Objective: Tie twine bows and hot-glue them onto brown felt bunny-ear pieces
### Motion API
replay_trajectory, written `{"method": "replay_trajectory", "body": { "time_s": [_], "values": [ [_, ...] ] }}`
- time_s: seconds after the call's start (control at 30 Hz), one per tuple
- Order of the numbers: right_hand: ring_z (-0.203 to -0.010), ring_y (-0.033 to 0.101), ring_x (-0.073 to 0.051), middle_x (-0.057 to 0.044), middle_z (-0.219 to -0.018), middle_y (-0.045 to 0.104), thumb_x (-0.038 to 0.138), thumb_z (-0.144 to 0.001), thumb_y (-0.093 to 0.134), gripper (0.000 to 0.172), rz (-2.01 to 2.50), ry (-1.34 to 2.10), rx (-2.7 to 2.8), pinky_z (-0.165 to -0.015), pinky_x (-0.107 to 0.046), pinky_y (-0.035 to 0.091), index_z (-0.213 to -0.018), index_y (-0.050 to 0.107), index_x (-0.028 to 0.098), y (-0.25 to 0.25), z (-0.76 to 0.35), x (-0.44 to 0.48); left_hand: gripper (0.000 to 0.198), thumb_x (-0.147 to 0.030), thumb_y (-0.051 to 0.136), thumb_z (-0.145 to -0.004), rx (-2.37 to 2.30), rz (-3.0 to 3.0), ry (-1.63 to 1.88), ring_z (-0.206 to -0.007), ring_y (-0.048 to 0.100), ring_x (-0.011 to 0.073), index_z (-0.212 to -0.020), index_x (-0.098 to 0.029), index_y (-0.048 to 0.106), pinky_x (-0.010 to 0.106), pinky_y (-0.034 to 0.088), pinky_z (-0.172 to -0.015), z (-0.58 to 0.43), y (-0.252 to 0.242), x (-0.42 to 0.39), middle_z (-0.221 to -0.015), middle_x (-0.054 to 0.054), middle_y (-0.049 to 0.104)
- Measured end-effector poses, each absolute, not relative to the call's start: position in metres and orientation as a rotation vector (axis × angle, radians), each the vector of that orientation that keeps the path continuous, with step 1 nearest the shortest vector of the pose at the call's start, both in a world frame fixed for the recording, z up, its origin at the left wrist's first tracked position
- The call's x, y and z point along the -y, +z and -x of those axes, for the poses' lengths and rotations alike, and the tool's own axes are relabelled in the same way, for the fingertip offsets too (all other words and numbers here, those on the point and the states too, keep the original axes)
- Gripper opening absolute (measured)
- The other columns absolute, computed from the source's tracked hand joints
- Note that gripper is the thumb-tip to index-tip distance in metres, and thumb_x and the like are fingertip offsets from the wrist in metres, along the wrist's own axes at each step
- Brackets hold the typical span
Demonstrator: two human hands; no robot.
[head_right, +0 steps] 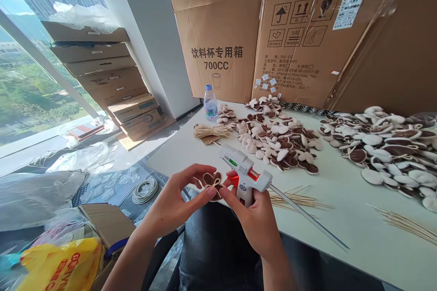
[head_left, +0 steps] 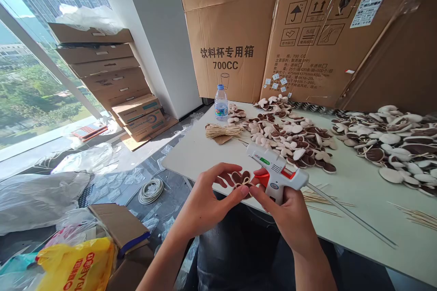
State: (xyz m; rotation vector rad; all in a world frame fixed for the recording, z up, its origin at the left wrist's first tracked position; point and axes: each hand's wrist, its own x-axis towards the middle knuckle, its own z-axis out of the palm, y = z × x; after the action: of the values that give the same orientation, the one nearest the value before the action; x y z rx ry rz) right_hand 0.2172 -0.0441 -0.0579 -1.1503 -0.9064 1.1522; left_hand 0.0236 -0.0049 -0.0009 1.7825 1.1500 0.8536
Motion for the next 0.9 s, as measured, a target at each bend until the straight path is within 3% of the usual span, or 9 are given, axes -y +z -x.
{"method": "replay_trajectory", "body": {
  "time_s": [0.2,0.47,0.9],
  "values": [
    [-0.092,0.077,-0.020,-0.003,-0.102,0.080,0.052,-0.085,0.096,0.046,1.139,1.168,0.927,-0.090,-0.032,0.067,-0.118,0.076,0.027,-0.0552,-0.2176,0.0444,0.032,-0.049,0.078,-0.099,-1.154,-1.752,0.793,-0.100,0.072,0.0253,-0.118,-0.023,0.082,0.040,0.054,-0.096,-0.0257,0.0026,0.0050,-0.104,0.005,0.083],
    [-0.093,0.078,-0.020,-0.003,-0.101,0.080,0.052,-0.086,0.095,0.045,1.147,1.138,0.962,-0.090,-0.032,0.068,-0.118,0.076,0.027,-0.0556,-0.2178,0.0441,0.035,-0.049,0.076,-0.100,-1.135,-1.730,0.749,-0.103,0.073,0.0270,-0.121,-0.022,0.084,0.039,0.055,-0.096,-0.0234,0.0074,0.0052,-0.108,0.006,0.085],
    [-0.097,0.081,-0.024,-0.003,-0.099,0.081,0.052,-0.083,0.097,0.047,1.126,1.153,0.899,-0.090,-0.034,0.069,-0.118,0.078,0.027,-0.0583,-0.2166,0.0437,0.031,-0.047,0.076,-0.099,-1.111,-1.689,0.731,-0.098,0.078,0.0282,-0.111,-0.020,0.084,0.039,0.058,-0.092,-0.0242,0.0071,0.0042,-0.101,0.008,0.084]
  ]
}}
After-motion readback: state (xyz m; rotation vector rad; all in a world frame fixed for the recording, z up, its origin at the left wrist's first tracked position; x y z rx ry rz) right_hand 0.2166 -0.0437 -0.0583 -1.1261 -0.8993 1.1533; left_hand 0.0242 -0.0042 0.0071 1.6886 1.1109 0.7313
